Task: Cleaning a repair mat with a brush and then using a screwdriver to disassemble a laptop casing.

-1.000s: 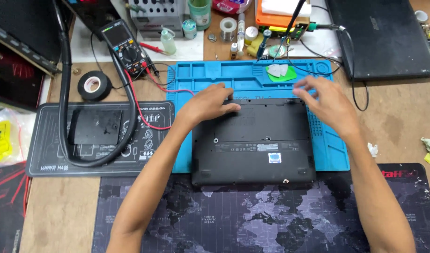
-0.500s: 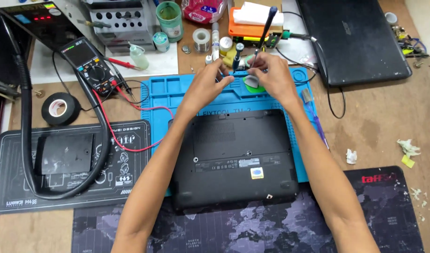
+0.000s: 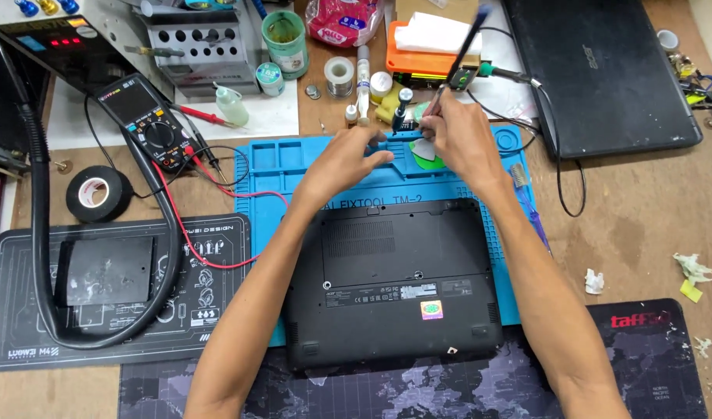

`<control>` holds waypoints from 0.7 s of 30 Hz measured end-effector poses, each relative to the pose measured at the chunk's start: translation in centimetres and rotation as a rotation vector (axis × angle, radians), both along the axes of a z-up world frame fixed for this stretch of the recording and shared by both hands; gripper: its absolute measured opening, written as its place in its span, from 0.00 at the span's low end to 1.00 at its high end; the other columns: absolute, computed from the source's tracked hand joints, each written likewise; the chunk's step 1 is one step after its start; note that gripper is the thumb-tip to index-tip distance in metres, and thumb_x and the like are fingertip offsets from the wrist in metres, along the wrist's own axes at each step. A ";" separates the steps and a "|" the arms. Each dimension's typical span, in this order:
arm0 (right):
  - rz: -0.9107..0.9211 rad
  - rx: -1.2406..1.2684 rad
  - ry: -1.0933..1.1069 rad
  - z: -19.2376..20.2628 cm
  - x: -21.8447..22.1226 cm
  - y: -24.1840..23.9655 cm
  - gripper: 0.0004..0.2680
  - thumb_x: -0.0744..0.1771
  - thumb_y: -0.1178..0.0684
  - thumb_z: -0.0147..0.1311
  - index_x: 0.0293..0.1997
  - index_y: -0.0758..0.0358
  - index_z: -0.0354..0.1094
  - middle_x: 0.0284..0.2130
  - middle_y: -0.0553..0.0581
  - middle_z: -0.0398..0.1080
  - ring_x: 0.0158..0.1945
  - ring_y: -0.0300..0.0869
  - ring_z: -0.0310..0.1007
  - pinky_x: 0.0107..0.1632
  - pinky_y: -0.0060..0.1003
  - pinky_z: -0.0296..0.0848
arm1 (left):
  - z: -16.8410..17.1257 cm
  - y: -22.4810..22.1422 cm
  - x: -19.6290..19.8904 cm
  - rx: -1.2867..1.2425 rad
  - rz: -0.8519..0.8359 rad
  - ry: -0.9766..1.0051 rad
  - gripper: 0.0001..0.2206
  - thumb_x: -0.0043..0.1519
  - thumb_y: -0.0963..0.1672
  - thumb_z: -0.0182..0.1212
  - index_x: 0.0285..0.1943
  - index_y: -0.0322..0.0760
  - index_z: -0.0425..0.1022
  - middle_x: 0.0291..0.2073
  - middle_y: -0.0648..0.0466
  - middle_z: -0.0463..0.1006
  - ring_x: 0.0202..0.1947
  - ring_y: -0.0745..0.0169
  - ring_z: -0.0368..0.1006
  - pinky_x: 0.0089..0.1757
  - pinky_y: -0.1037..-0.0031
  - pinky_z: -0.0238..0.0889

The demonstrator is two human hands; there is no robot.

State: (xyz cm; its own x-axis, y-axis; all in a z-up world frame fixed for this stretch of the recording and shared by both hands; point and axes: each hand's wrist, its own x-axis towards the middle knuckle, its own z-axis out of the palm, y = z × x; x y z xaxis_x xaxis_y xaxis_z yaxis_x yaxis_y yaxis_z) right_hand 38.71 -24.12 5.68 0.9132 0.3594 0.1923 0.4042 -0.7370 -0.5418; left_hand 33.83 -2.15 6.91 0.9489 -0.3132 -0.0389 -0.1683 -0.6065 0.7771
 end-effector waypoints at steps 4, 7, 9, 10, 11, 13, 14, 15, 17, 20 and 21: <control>0.040 0.017 0.058 1.5 -0.4 -0.4 0.01 0.70 0.58 0.54 0.42 0.61 0.69 0.26 0.64 0.76 0.37 0.62 0.78 0.42 0.53 0.74 | -0.5 0.6 0.5 0.002 -0.019 0.019 0.19 0.64 0.44 0.66 0.60 0.25 0.75 0.48 0.30 0.80 0.50 0.33 0.79 0.47 0.51 0.74; 0.064 0.009 0.066 3.7 -1.3 -0.9 0.01 0.70 0.60 0.54 0.43 0.65 0.68 0.28 0.67 0.76 0.37 0.65 0.77 0.41 0.56 0.72 | 1.2 1.3 0.0 -0.018 -0.051 0.019 0.19 0.64 0.44 0.66 0.61 0.25 0.75 0.48 0.28 0.79 0.50 0.30 0.78 0.47 0.47 0.73; 0.092 -0.019 0.161 7.4 -3.5 -0.3 0.02 0.70 0.60 0.53 0.43 0.67 0.69 0.29 0.68 0.76 0.36 0.63 0.77 0.41 0.53 0.72 | 3.2 1.7 -0.9 -0.061 -0.049 -0.078 0.18 0.65 0.43 0.65 0.61 0.25 0.75 0.46 0.31 0.80 0.47 0.34 0.80 0.45 0.52 0.74; 0.095 -0.019 0.165 9.1 -4.5 0.3 0.02 0.70 0.60 0.53 0.43 0.67 0.69 0.29 0.68 0.76 0.36 0.63 0.77 0.41 0.53 0.72 | 4.9 1.7 -1.6 -0.060 -0.046 -0.073 0.18 0.65 0.43 0.65 0.61 0.25 0.75 0.46 0.31 0.80 0.47 0.34 0.80 0.45 0.52 0.74; 0.115 -0.063 0.220 10.7 -5.5 1.0 0.03 0.70 0.60 0.54 0.43 0.68 0.71 0.29 0.68 0.76 0.34 0.60 0.77 0.41 0.52 0.73 | 6.6 1.7 -2.3 -0.161 -0.095 -0.111 0.17 0.66 0.43 0.63 0.60 0.24 0.74 0.46 0.30 0.80 0.47 0.32 0.80 0.45 0.49 0.74; 0.137 -0.106 0.277 11.9 -6.6 1.9 0.03 0.69 0.60 0.56 0.42 0.69 0.73 0.28 0.68 0.77 0.33 0.58 0.77 0.42 0.51 0.73 | 8.8 1.8 -3.3 -0.260 -0.142 -0.144 0.17 0.67 0.44 0.62 0.60 0.22 0.74 0.46 0.28 0.80 0.47 0.29 0.80 0.45 0.47 0.73; 0.163 -0.179 0.308 11.5 -6.8 2.2 0.04 0.68 0.55 0.57 0.41 0.63 0.73 0.28 0.59 0.77 0.34 0.51 0.75 0.40 0.47 0.70 | 9.3 1.8 -3.6 -0.332 -0.203 -0.162 0.19 0.68 0.47 0.59 0.64 0.30 0.68 0.48 0.37 0.78 0.49 0.46 0.77 0.47 0.60 0.73; 0.188 -0.254 0.339 11.0 -7.1 2.3 0.05 0.68 0.49 0.58 0.40 0.56 0.73 0.29 0.50 0.77 0.34 0.44 0.74 0.37 0.44 0.66 | 9.9 1.8 -3.9 -0.407 -0.266 -0.180 0.22 0.69 0.50 0.57 0.68 0.38 0.62 0.50 0.46 0.76 0.50 0.62 0.74 0.48 0.73 0.73; 0.174 -0.265 0.387 11.5 -7.9 3.0 0.05 0.69 0.49 0.54 0.42 0.54 0.74 0.34 0.46 0.79 0.40 0.40 0.77 0.39 0.43 0.70 | 10.6 1.4 -4.6 -0.447 -0.298 -0.172 0.17 0.71 0.48 0.55 0.64 0.37 0.67 0.46 0.51 0.77 0.47 0.67 0.75 0.46 0.77 0.71; 0.199 -0.260 0.413 12.0 -8.4 3.2 0.06 0.68 0.47 0.55 0.43 0.55 0.74 0.38 0.45 0.81 0.42 0.39 0.80 0.41 0.43 0.72 | 11.8 1.1 -5.2 -0.483 -0.353 -0.212 0.10 0.72 0.44 0.53 0.55 0.33 0.74 0.35 0.54 0.77 0.37 0.70 0.74 0.40 0.78 0.69; 0.231 -0.241 0.392 12.1 -8.5 3.1 0.07 0.67 0.47 0.60 0.41 0.57 0.74 0.37 0.49 0.80 0.39 0.43 0.79 0.42 0.43 0.71 | 12.2 1.0 -5.4 -0.477 -0.382 -0.256 0.09 0.72 0.43 0.53 0.49 0.29 0.74 0.30 0.52 0.75 0.32 0.68 0.73 0.37 0.77 0.67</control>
